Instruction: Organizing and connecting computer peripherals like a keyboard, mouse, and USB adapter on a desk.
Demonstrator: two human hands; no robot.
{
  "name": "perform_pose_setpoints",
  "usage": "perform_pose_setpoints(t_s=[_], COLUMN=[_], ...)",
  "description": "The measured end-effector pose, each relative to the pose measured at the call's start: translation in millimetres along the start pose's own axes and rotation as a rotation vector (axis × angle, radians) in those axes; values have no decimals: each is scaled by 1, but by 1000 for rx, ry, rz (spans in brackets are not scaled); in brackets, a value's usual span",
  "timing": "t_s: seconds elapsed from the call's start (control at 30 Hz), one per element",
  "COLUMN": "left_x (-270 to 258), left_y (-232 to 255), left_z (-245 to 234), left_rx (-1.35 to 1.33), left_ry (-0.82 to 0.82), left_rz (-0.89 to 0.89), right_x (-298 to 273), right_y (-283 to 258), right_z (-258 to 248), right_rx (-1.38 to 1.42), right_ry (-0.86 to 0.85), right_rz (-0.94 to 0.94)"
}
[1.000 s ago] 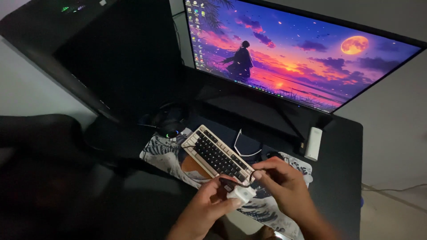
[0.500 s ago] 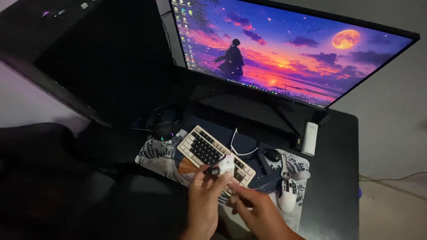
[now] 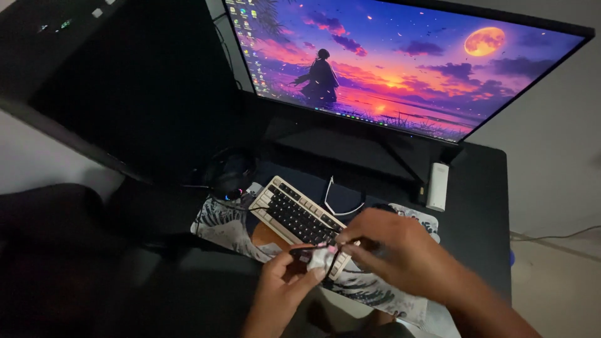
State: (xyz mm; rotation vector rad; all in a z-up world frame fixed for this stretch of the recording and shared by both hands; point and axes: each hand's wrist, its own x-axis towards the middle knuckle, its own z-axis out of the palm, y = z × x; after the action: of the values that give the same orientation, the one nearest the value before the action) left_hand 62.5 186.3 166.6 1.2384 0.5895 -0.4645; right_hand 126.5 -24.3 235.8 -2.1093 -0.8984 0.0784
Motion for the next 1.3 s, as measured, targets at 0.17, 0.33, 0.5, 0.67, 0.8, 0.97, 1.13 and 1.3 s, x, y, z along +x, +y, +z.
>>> perform_pose_setpoints(t_s=[0.17,0.33,0.5,0.67,0.8,0.97,1.13,1.3], left_x=[9,19,19,15,43,33,14,-3], left_y=[-15,-22,-14,-1,-22,-10,9,18], left_z=[-6,0,8,15,6,-12,-22,-36], left_rx=[-100,-288,-413,-246,76,454,631,673], left_ry=[-83,-88,-43,-32,181,306,203,-23], left_rz=[68,-87,-111,160,611,753,588,346], right_x=[0,-27,-45,-41,-52,-42,-25,5], right_y=[44,81,85,55,48,32,8,-12], right_z=[21,84,133,131,154,113,70,25], right_rx=[333,828,1314,1103,735,71,-169,-82], right_ry=[44,88,280,162,139,-19,6,-57], right_rz=[82,381,665,628,358,255,76,63])
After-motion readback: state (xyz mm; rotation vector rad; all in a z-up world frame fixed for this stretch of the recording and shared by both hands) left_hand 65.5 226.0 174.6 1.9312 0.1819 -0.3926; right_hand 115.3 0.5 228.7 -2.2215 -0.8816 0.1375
